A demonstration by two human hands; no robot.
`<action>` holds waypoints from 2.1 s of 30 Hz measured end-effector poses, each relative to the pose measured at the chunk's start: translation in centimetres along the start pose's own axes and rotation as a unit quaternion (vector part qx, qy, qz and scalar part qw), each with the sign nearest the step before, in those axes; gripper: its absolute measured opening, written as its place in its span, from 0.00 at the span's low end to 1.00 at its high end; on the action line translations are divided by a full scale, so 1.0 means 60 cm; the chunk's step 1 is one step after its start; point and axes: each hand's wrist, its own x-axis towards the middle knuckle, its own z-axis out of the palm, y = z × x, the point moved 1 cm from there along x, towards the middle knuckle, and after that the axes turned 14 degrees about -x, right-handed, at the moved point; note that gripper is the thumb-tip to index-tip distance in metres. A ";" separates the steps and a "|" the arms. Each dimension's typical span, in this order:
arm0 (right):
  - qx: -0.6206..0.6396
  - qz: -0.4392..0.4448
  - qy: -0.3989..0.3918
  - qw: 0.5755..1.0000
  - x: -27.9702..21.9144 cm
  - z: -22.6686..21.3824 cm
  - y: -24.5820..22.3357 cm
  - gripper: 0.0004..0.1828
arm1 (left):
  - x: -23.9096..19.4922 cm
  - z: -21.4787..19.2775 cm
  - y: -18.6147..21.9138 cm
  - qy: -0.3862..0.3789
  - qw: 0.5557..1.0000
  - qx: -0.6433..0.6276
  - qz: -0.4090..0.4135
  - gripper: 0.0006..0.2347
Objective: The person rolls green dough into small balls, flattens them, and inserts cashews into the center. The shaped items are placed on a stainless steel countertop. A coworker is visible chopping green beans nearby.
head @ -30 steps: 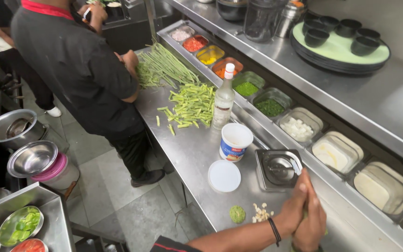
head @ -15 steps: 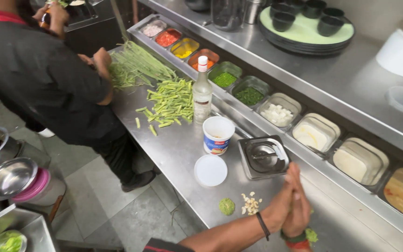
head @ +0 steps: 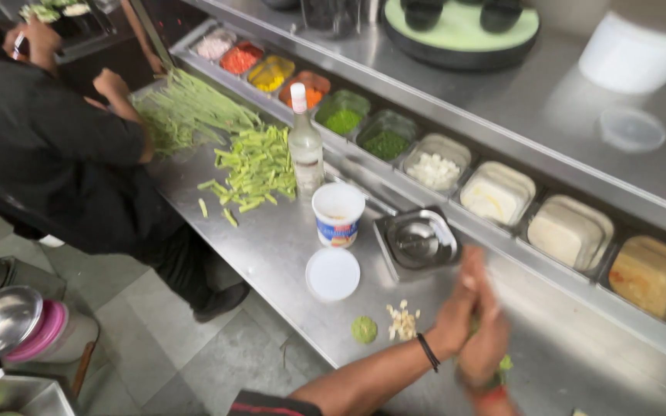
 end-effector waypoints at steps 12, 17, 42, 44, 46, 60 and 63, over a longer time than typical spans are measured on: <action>-0.065 -0.021 -0.042 0.997 -0.030 -0.033 0.039 0.38 | -0.008 0.011 0.057 -0.009 0.993 -0.098 0.063 0.36; 0.086 0.036 -0.025 0.995 -0.060 -0.039 0.070 0.41 | -0.037 0.028 0.051 -0.040 0.997 -0.058 0.017 0.36; 0.030 0.056 0.009 0.998 -0.066 -0.052 0.018 0.44 | -0.050 0.050 0.107 -0.125 0.991 -0.044 -0.018 0.38; -0.032 0.032 -0.007 0.999 -0.055 -0.055 0.011 0.45 | -0.044 0.051 0.112 -0.078 0.997 -0.006 0.024 0.38; -0.013 0.045 0.000 0.999 -0.057 -0.047 -0.003 0.47 | -0.047 0.049 0.113 -0.066 0.997 0.006 0.029 0.38; -0.073 0.003 -0.002 0.997 -0.052 -0.040 -0.026 0.48 | -0.054 0.040 0.126 -0.071 0.997 0.011 0.038 0.41; -0.141 -0.052 0.007 0.989 -0.034 -0.041 -0.034 0.48 | -0.067 0.028 0.127 -0.118 0.988 -0.082 -0.051 0.41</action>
